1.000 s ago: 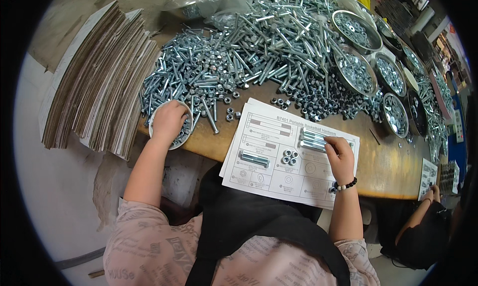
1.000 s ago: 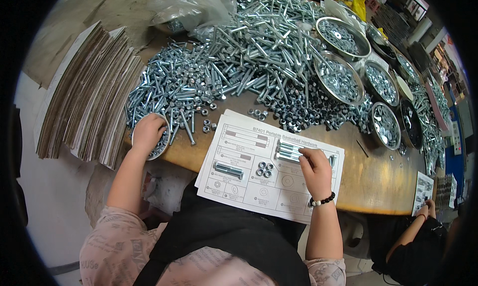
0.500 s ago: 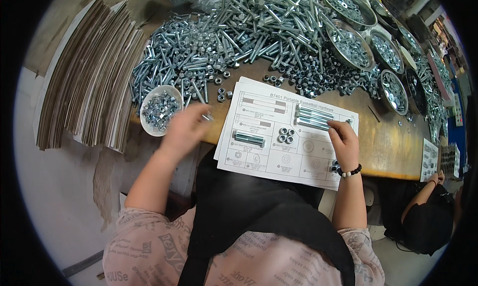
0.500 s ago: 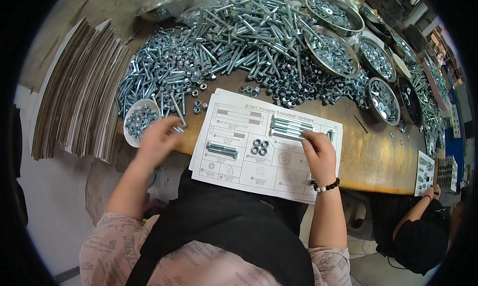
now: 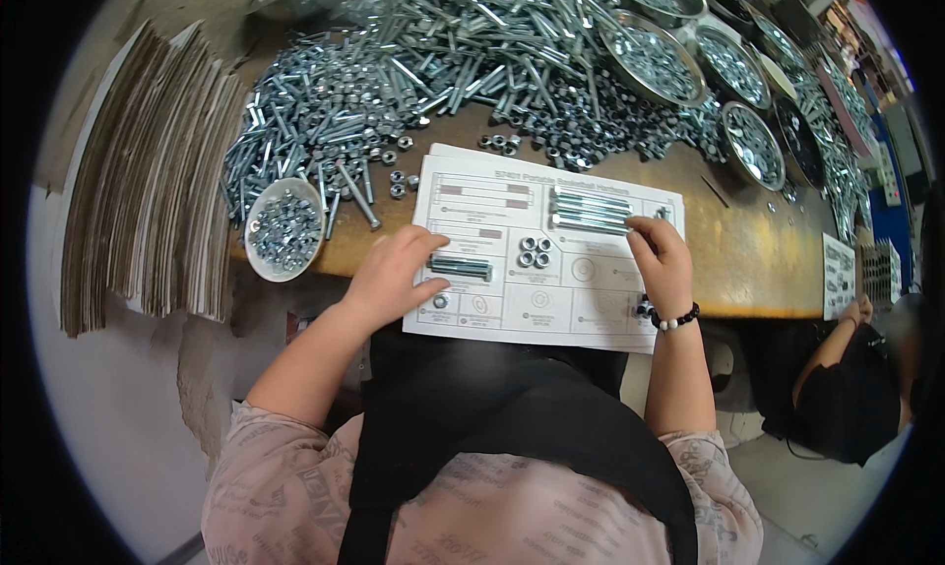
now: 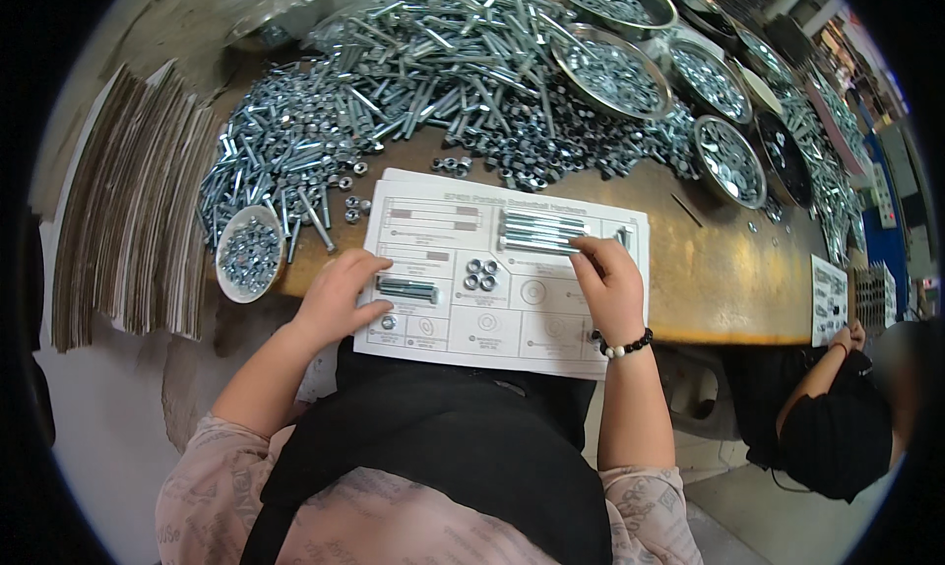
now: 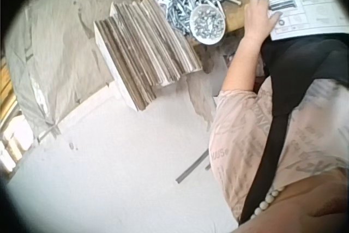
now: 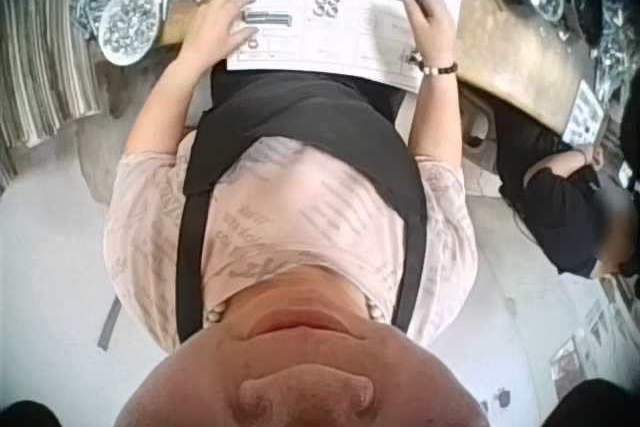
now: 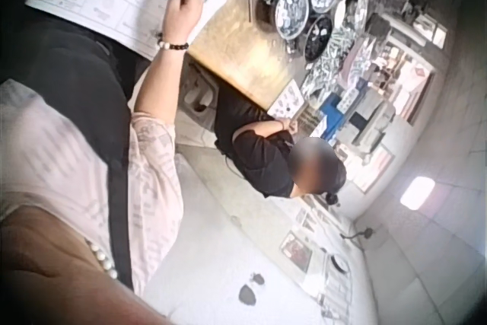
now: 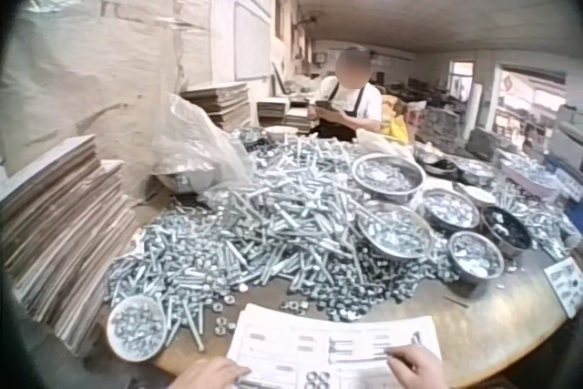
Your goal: The person sorts metal fasteners from a large pile on a table into designated sections on a printed instruction sheet. They pick bolts, nuts, and washers by hand and place them into specific areas on the sheet, occasionally adjusting the sheet's position.
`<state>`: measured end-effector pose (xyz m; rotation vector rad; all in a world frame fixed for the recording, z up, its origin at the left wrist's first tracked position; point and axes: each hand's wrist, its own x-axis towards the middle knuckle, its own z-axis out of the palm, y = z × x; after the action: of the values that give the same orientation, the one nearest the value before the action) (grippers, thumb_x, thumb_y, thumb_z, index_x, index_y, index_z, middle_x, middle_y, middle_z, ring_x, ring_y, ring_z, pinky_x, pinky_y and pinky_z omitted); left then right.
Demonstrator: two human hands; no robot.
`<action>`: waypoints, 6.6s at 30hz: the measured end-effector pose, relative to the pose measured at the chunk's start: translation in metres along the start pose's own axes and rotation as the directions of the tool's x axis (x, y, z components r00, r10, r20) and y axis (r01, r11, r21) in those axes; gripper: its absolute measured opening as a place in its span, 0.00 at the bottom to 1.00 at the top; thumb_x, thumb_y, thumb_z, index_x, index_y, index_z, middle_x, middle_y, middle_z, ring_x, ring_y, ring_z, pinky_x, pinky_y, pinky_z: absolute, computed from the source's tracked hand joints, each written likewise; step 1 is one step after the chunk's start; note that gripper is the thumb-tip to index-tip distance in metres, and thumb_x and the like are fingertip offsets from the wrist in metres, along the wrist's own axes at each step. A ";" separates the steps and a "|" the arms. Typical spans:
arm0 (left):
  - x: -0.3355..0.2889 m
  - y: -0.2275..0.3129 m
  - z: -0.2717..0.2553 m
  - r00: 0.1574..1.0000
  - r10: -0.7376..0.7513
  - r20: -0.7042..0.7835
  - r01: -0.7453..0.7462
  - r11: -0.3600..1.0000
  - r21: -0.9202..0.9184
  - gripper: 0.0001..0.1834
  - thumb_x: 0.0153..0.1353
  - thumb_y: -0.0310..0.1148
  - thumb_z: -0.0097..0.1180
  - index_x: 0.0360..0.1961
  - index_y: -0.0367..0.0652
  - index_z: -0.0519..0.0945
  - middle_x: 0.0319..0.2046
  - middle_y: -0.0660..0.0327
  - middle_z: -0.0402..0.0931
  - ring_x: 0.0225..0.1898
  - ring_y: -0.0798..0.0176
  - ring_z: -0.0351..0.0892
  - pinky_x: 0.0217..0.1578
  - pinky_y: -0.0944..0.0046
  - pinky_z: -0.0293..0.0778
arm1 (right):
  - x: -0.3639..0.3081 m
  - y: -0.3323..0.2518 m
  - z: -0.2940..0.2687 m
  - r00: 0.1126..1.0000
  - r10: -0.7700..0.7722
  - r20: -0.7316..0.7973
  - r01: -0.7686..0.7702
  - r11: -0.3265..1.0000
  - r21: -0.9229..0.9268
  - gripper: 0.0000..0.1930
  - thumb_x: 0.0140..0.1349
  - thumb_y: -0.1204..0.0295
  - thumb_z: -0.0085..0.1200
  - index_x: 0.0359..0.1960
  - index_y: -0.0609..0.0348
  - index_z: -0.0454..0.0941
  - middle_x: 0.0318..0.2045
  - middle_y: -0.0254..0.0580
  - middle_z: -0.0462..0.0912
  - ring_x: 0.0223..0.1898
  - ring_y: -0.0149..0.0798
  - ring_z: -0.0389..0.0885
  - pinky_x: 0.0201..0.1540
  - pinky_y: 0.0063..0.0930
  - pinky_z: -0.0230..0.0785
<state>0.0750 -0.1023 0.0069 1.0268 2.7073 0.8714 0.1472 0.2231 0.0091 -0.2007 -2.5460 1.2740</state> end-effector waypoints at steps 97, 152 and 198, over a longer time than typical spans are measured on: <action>0.057 0.098 0.011 0.824 0.500 -0.266 -0.548 0.821 -0.156 0.20 0.39 0.25 0.62 0.38 0.43 0.77 0.37 0.61 0.77 0.39 0.59 0.75 0.38 0.60 0.68 | -0.031 -0.062 0.012 0.889 0.022 0.458 -0.316 0.752 0.578 0.14 0.53 0.73 0.55 0.41 0.65 0.75 0.27 0.31 0.74 0.29 0.23 0.70 0.32 0.17 0.64; -0.006 -0.055 0.051 0.822 -0.021 -0.569 0.059 0.997 0.049 0.10 0.47 0.17 0.49 0.34 0.35 0.75 0.31 0.52 0.71 0.34 0.51 0.71 0.36 0.60 0.68 | 0.195 0.176 -0.162 0.822 0.500 -0.273 -0.556 0.599 -0.577 0.16 0.44 0.61 0.60 0.33 0.56 0.80 0.36 0.46 0.80 0.40 0.43 0.78 0.45 0.32 0.68; -0.009 -0.026 0.016 0.936 -0.348 -0.051 0.320 0.904 -0.283 0.20 0.50 0.23 0.50 0.47 0.31 0.70 0.45 0.51 0.67 0.42 0.59 0.73 0.38 0.68 0.71 | -0.064 0.062 -0.080 0.945 0.297 -0.140 -0.322 0.919 -0.228 0.14 0.50 0.74 0.55 0.41 0.62 0.73 0.32 0.46 0.74 0.26 0.37 0.72 0.31 0.27 0.66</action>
<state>0.0713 -0.1160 -0.0218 0.4550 2.6263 1.2042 0.2331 0.3046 -0.0074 -0.7309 -2.6509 1.0045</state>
